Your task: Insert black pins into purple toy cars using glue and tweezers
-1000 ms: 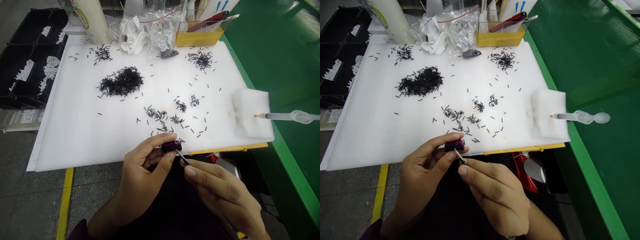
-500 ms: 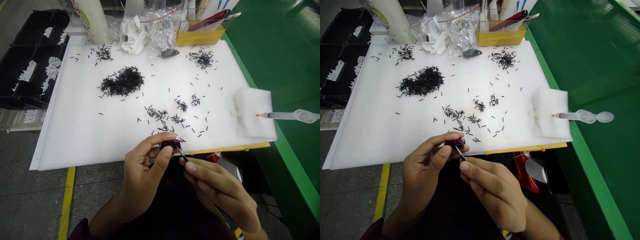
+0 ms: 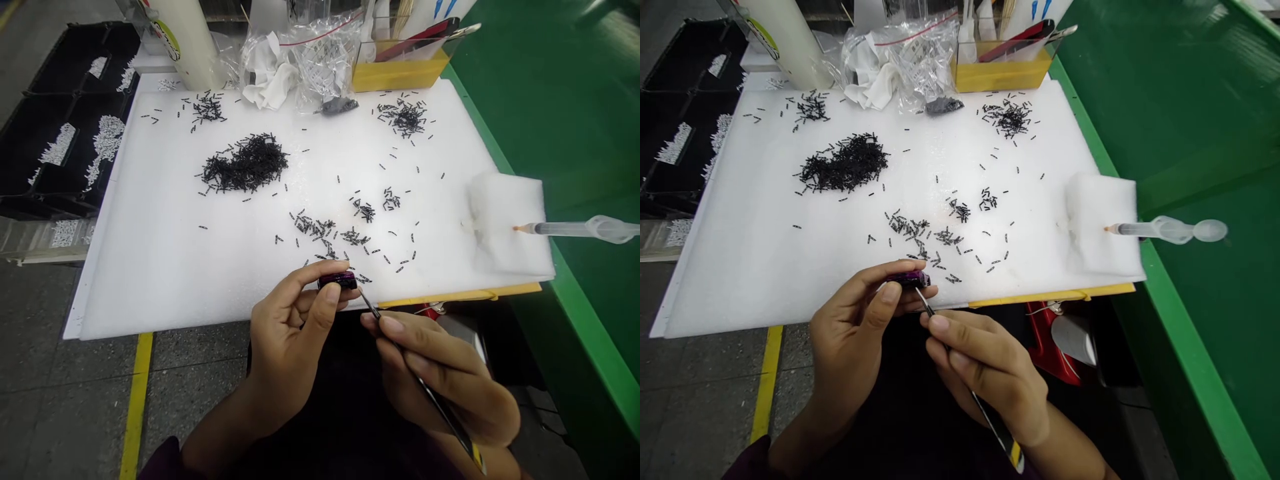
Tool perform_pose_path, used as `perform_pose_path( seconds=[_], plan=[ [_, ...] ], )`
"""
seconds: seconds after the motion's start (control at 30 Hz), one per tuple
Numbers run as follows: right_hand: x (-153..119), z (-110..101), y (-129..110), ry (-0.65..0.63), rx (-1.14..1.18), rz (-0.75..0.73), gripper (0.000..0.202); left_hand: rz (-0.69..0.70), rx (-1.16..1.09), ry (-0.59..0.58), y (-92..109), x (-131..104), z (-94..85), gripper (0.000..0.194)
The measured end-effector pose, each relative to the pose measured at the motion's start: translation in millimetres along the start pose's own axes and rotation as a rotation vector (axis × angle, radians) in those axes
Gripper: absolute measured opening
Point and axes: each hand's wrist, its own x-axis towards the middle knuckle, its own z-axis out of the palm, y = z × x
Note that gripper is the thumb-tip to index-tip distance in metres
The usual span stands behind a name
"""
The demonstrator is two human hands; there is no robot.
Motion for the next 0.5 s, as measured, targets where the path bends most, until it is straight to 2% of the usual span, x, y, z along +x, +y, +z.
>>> perform_pose_path(
  seconds=[0.1, 0.2, 0.37, 0.43, 0.5],
  plan=[
    [1.4, 1.9, -0.2, 0.010, -0.063, -0.148, 0.073, 0.000, -0.003, -0.005, -1.0, -1.0, 0.4, 0.015],
    [0.8, 3.4, 1.5, -0.049, -0.126, -0.197, 0.077, 0.002, -0.010, 0.005, -1.6, -2.0, 0.7, 0.015],
    [-2.2, -0.3, 1.4, -0.122, -0.151, -0.161, 0.078, -0.003, 0.012, 0.025, -0.1, -0.8, 2.4, 0.016],
    [2.2, -2.9, 4.0, -0.082, -0.057, -0.128, 0.074, -0.008, 0.012, 0.053, 1.8, 0.0, 4.8, 0.017],
    [13.2, -6.5, 9.8, 0.025, 0.026, -0.063, 0.067, -0.023, -0.003, 0.096, 4.3, 0.6, 7.6, 0.018]
  ],
)
